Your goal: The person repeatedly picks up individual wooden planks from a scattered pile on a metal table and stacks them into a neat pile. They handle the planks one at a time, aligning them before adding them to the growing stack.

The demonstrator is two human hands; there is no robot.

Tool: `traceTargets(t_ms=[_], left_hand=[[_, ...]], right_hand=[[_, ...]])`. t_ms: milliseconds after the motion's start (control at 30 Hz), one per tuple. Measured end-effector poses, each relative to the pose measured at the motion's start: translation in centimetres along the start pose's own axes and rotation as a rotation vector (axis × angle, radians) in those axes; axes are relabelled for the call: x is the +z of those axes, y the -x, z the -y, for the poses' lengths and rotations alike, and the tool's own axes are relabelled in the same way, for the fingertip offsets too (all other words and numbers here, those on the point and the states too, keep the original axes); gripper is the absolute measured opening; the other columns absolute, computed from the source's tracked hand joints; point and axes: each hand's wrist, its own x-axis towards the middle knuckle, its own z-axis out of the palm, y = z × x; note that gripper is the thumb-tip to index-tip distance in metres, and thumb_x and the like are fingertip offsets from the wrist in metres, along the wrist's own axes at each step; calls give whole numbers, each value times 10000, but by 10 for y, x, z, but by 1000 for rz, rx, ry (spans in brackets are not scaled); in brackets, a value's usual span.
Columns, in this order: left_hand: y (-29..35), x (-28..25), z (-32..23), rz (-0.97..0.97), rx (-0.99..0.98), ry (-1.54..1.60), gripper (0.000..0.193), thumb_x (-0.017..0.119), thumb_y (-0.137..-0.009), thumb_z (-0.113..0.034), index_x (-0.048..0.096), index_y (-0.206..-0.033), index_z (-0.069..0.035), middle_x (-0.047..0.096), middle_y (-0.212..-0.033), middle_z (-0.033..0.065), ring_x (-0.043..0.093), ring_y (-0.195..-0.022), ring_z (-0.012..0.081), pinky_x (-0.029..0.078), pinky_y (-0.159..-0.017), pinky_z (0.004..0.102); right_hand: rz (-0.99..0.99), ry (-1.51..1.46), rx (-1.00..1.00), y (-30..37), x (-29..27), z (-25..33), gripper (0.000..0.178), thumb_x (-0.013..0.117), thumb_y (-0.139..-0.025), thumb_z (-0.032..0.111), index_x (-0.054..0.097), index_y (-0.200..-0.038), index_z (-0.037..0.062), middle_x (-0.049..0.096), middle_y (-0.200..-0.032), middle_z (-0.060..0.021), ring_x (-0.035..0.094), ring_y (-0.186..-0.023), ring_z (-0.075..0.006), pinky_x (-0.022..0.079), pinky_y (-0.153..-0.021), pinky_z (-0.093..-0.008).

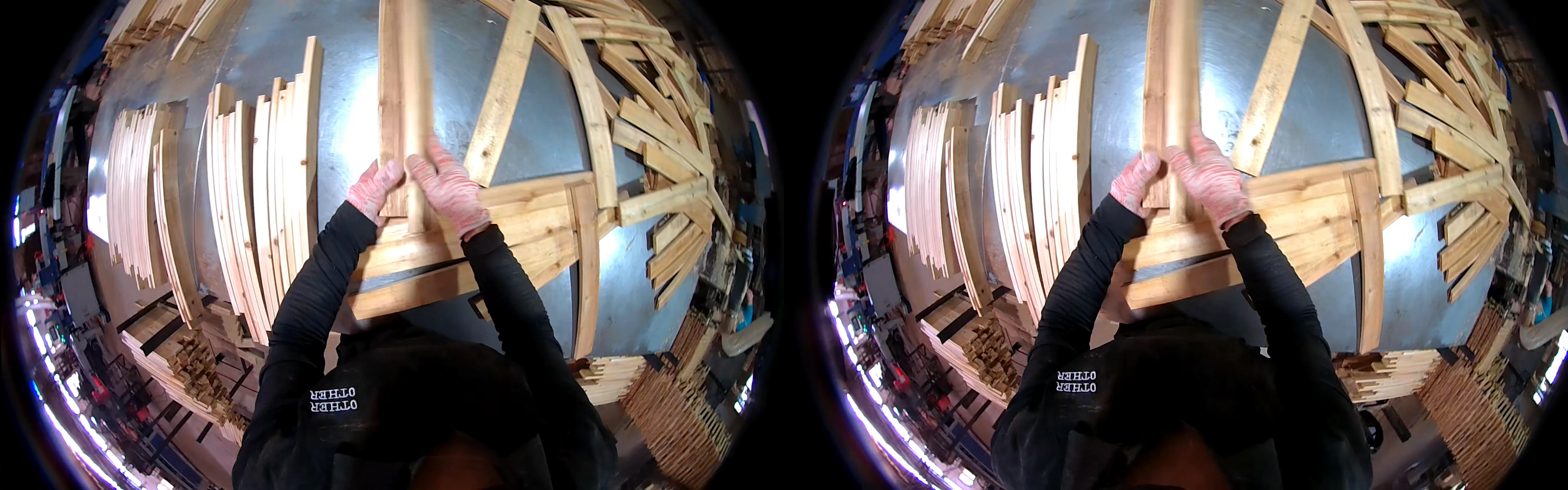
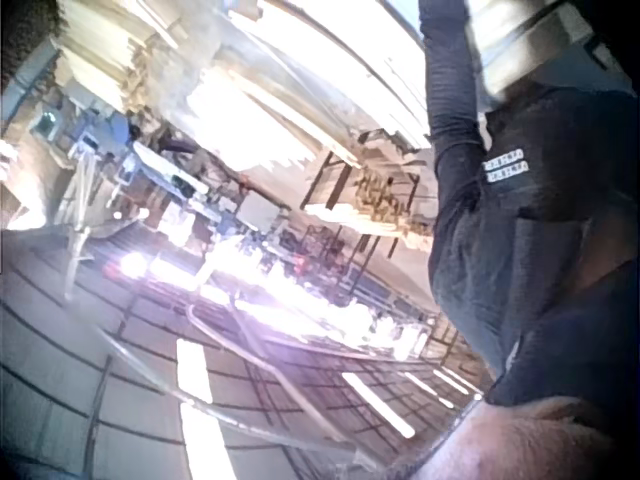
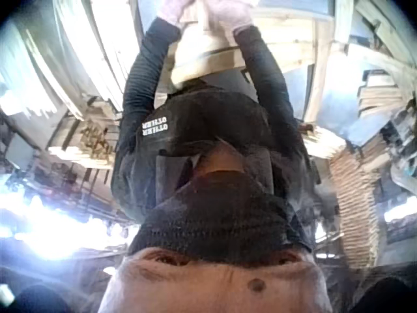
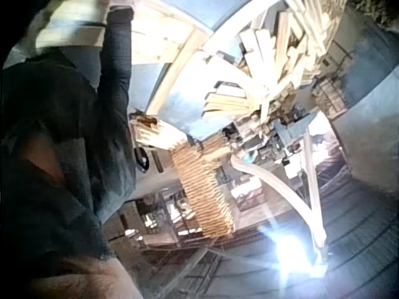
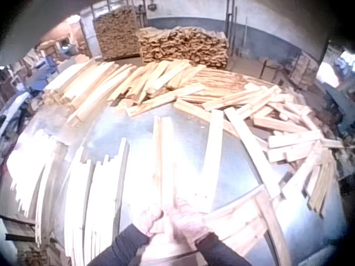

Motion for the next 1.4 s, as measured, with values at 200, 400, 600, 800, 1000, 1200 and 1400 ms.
traceTargets(t_ms=[200, 400, 600, 800, 1000, 1200, 1400], left_hand=[[36, 34, -1, -100, -269, 331, 717, 818, -709, -312, 519, -1319, -82, 558, -1292, 87, 529, -1215, 230, 448, -984, 351], [60, 8, -15, -377, -606, 580, 452, 750, -828, -115, 519, -1190, 26, 670, -984, 71, 644, -891, 166, 529, -817, 307], [63, 37, -50, -472, -532, -245, 583, 778, -805, -158, 489, -1273, 37, 661, -1147, 148, 646, -997, 215, 523, -878, 315], [72, 9, -17, -347, -803, -120, 1002, 801, -713, -471, 360, -1409, 99, 524, -1325, 303, 505, -1277, 342, 403, -1058, 359], [80, -41, -82, -429, -909, -559, 862, 729, -805, -333, 290, -1438, 54, 588, -1210, 279, 643, -1043, 309, 518, -912, 397], [115, -5, -68, -513, -760, -999, 821, 732, -785, -292, 285, -1399, 19, 562, -1122, 253, 612, -990, 393, 514, -788, 511], [150, 3, -79, -606, -686, -1250, 724, 736, -743, -404, 457, -1301, -37, 563, -1119, 220, 570, -1014, 379, 458, -856, 516]], right_hand=[[-516, 759, 162, -51, -35, -15, 881, 705, -809, 414, 318, -1444, -59, 444, -1366, -333, 510, -1211, -434, 398, -1056, -420], [24, -1206, 361, -45, -69, -41, 558, 590, -780, 74, 434, -1299, -61, 576, -1144, -196, 596, -969, -268, 527, -854, -379], [141, -83, -324, 53, 27, -8, 502, 573, -925, 215, 480, -1373, 7, 543, -1333, -240, 523, -1244, -338, 408, -1064, -384], [372, 712, -386, 62, -28, -2, 937, 675, -784, 563, 297, -1501, 92, 452, -1427, -222, 402, -1347, -386, 234, -1151, -524], [765, 988, -223, 96, -70, -6, 1032, 767, -688, 567, 304, -1487, 106, 484, -1391, -200, 435, -1318, -382, 290, -1138, -496], [573, 815, 90, 75, -167, -33, 590, 621, -876, 522, 592, -1208, 35, 586, -1222, -261, 568, -1166, -382, 474, -953, -417], [-4, 884, -367, -14, -132, -20, 356, 528, -940, 356, 608, -1051, 27, 657, -988, -203, 622, -977, -374, 511, -844, -441]])
